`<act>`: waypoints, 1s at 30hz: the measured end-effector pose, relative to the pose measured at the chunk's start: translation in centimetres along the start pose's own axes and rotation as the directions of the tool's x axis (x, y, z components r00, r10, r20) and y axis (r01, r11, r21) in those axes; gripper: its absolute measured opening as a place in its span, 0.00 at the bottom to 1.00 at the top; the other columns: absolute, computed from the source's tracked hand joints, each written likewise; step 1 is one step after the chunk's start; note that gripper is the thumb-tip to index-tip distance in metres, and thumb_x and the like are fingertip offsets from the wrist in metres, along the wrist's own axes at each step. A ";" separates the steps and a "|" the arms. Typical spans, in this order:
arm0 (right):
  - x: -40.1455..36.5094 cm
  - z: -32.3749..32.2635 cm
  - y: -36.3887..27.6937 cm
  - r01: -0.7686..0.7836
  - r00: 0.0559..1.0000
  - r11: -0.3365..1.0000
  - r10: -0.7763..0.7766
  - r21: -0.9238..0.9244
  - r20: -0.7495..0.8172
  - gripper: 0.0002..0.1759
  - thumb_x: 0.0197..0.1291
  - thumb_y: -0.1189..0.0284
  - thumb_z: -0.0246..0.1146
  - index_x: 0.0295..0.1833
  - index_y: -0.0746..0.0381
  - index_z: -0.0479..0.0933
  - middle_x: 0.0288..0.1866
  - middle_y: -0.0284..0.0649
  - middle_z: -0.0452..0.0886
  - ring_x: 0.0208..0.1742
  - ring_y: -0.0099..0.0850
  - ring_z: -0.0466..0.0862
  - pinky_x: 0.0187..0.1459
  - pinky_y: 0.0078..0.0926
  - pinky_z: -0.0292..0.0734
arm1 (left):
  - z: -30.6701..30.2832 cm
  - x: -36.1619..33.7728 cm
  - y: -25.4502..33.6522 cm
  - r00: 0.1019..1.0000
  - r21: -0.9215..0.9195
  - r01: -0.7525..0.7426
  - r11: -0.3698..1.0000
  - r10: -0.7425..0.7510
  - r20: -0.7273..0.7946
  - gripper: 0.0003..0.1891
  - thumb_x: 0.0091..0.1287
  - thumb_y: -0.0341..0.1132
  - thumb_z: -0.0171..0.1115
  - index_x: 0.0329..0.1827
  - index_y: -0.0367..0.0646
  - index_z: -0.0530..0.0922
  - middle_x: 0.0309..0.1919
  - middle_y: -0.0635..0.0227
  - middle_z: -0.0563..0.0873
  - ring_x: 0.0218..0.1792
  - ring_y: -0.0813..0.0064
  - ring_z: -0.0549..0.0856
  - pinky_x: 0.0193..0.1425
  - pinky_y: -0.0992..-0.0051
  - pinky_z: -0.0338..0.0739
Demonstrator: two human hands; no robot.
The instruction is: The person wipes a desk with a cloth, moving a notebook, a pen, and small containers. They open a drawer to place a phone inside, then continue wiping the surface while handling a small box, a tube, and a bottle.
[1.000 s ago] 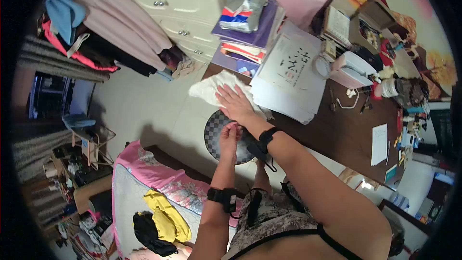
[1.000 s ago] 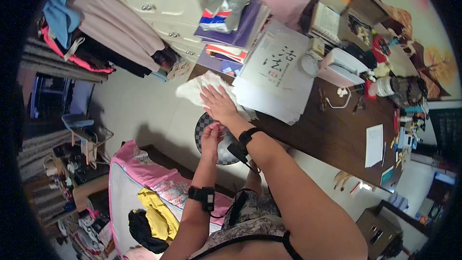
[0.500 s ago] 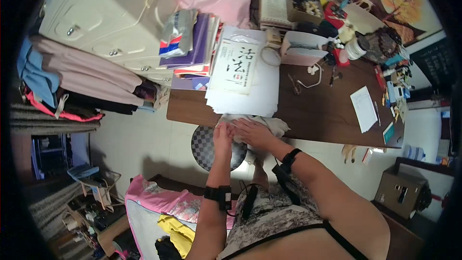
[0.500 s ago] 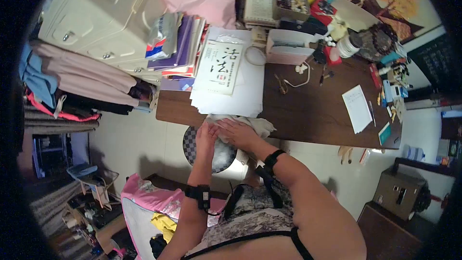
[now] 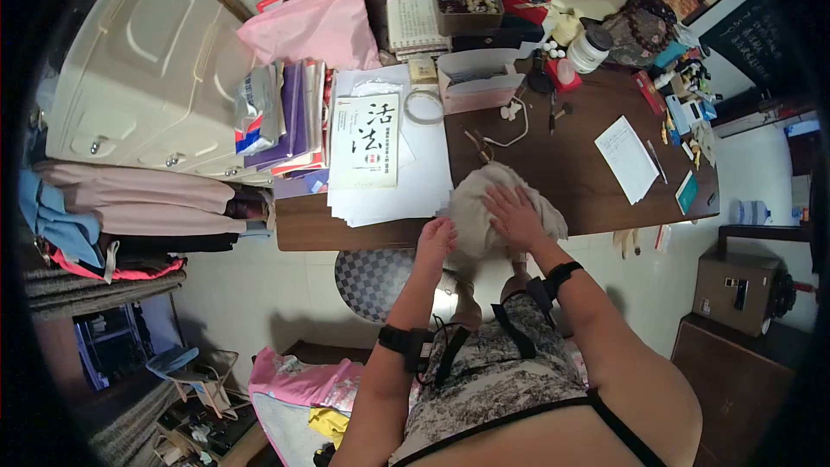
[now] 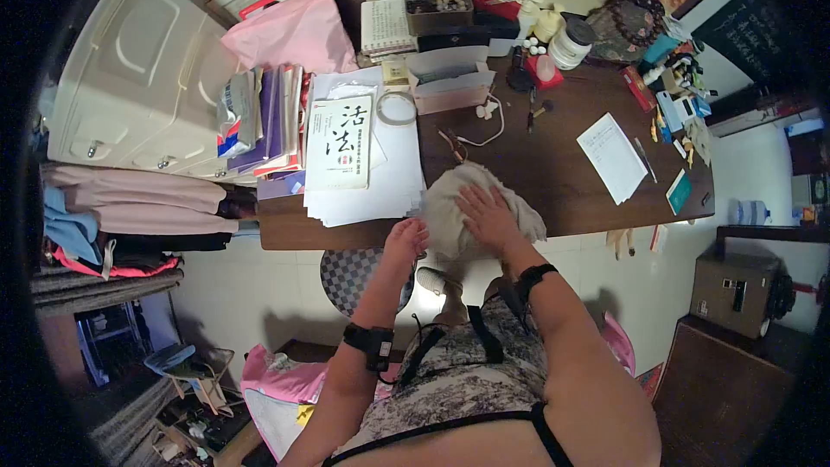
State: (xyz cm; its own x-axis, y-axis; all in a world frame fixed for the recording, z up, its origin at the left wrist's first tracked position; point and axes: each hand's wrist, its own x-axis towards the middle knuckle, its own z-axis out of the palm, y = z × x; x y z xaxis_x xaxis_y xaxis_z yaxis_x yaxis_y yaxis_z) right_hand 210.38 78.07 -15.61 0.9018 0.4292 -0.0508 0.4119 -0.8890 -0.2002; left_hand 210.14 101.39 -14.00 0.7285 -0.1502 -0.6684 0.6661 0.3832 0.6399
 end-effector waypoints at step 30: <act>-0.8 -2.1 9.8 -0.273 0.928 0.951 0.301 0.149 -0.222 0.29 0.65 0.60 0.55 0.72 0.51 0.65 0.78 0.34 0.58 0.78 0.35 0.55 0.75 0.53 0.43 | 18.3 12.5 4.9 0.701 0.909 -0.325 -0.260 0.579 0.416 0.29 0.51 0.31 0.71 0.60 0.54 0.78 0.62 0.54 0.73 0.62 0.48 0.72 0.63 0.55 0.72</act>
State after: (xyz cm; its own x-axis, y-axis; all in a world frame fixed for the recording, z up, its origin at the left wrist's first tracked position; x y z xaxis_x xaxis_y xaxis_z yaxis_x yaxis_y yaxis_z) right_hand 213.94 68.70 -15.46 0.9894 0.0954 0.1096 0.1261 -0.9382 -0.3222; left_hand 225.46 84.75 -12.25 0.9630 -0.2628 0.0597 -0.2646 -0.8796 0.3953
